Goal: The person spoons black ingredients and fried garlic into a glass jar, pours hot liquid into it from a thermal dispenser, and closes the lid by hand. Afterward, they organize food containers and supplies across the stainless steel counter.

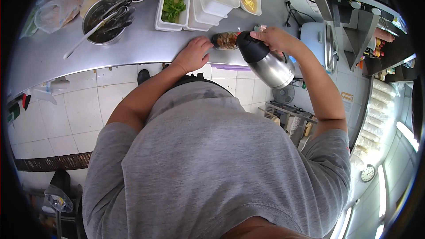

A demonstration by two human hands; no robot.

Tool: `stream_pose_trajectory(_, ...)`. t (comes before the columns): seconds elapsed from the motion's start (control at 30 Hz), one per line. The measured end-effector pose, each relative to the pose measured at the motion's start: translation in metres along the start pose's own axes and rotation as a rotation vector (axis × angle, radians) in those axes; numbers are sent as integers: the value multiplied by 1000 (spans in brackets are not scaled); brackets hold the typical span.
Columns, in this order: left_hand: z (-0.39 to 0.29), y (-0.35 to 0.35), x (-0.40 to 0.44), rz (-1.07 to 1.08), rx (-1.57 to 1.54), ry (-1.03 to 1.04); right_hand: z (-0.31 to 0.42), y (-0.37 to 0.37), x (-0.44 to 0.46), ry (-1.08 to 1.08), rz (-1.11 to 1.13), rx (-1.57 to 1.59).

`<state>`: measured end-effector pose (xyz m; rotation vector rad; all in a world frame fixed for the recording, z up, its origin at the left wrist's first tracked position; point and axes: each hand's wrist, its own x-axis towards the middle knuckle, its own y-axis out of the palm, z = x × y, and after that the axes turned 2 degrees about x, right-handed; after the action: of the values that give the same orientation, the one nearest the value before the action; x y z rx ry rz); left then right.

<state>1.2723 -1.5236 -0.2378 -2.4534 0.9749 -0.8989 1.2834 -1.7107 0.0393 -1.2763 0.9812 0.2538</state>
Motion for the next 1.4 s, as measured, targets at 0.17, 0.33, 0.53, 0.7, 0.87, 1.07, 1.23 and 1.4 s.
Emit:
stream_pose_trajectory(0.17,0,1,0,1,-5,-6,5,-2,2,36,13,-26)
stream_pose_trajectory(0.33,-1,2,0,-41,-6,13,6,-1,6,40,33,-17)
stream_pose_trajectory(0.53,-1,2,0,-51,-25,8,8,-4,5,5,63,-27)
stream_pose_trajectory(0.7,-1,1,0,-51,-17,9,11,-2,4,19,96,-94)
stream_pose_trajectory(0.87,-2,2,0,-54,-21,5,9,-3,4,40,65,-58)
stream_pose_trajectory(1.07,-1,3,0,-68,-7,22,4,-2,5,16,76,-46)
stream_pose_trajectory(1.23,-5,0,-1,180,-184,-80,-2,-1,4,-76,79,-137)
stream_pose_trajectory(1.4,-59,18,43,787,-905,-414,6,-5,-9,13,88,-79)
